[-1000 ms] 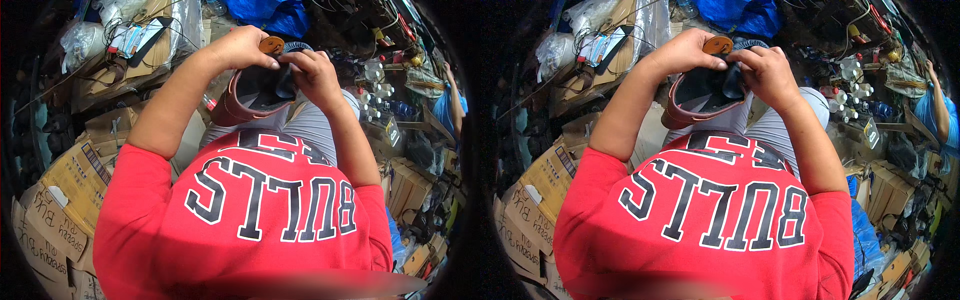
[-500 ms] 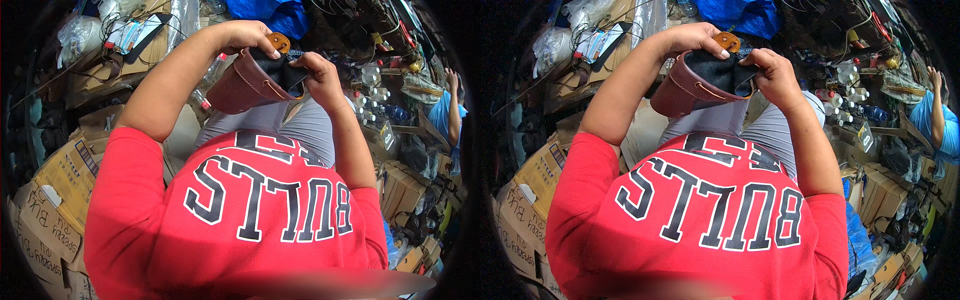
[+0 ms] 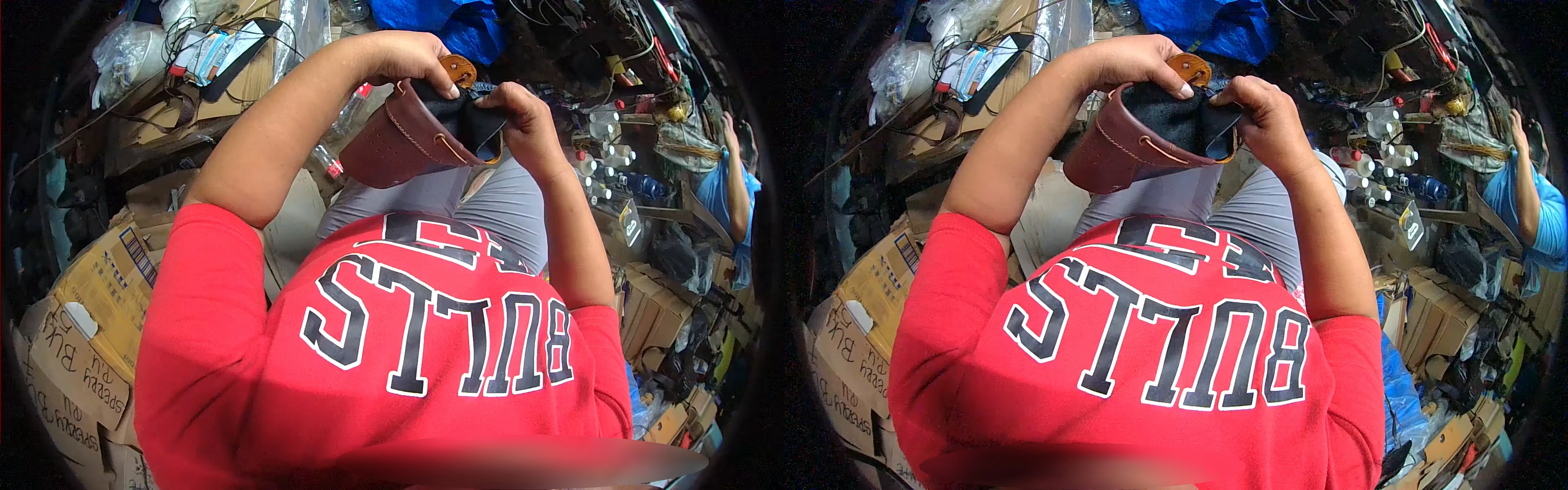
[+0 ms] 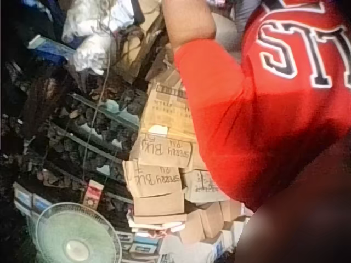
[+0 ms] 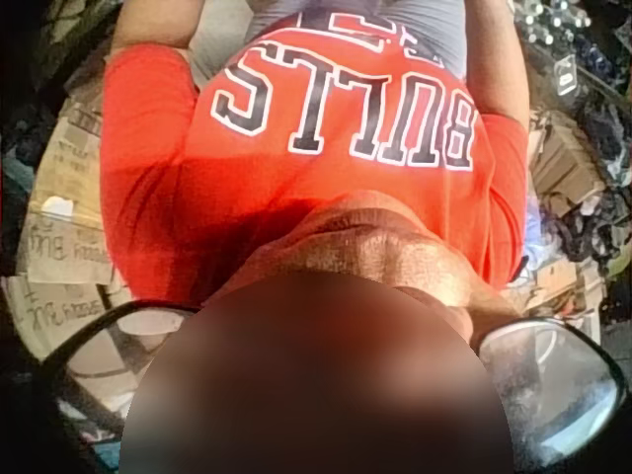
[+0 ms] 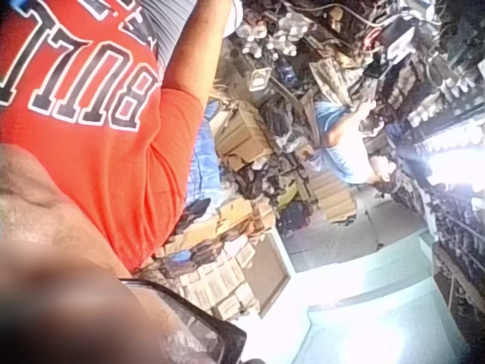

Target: Hand-stitching leather components together for a shoe upper.

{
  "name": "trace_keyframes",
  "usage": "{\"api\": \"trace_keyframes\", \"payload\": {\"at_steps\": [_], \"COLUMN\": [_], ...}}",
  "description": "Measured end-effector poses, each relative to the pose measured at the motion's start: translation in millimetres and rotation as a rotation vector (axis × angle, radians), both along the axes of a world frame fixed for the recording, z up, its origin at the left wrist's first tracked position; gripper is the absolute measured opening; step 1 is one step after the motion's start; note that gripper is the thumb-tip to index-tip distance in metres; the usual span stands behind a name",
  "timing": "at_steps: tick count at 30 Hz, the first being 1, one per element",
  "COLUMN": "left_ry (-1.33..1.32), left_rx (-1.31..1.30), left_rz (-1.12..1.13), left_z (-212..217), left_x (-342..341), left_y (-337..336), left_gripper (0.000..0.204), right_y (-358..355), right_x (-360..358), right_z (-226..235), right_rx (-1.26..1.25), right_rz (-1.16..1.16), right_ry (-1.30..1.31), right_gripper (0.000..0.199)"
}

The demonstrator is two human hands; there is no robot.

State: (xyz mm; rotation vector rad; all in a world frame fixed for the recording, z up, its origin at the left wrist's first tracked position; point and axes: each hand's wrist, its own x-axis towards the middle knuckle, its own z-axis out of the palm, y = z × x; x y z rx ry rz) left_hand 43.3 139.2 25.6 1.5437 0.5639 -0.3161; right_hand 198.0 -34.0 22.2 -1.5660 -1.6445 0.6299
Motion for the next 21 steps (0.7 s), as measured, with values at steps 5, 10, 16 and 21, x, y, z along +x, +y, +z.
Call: {"api": "trace_keyframes", "payload": {"at_steps": [5,10,16,21], "left_ry": [0.001,-0.003,0.038,0.037], "left_rx": [0.030,0.104,0.196,0.154], "left_rz": [-0.037,-0.065,-0.069,-0.008], "left_z": [8,7,-1,0], "left_x": [1,2,5,4], "left_y": [-2,-1,-2,-3], "left_gripper": [0.029,0.030,0.033,0.030], "right_y": [2,3,-5,-13], "right_x": [2,0,-3,9], "right_z": [-2,0,9,-7], "right_rx": [0.026,0.105,-0.100,-0.025], "right_rz": [0.007,0.012,-0.098,-0.114], "right_ry": [-0.066,-0.138,0.040,-0.014], "right_gripper": [0.035,0.034,0.027,0.016]}}
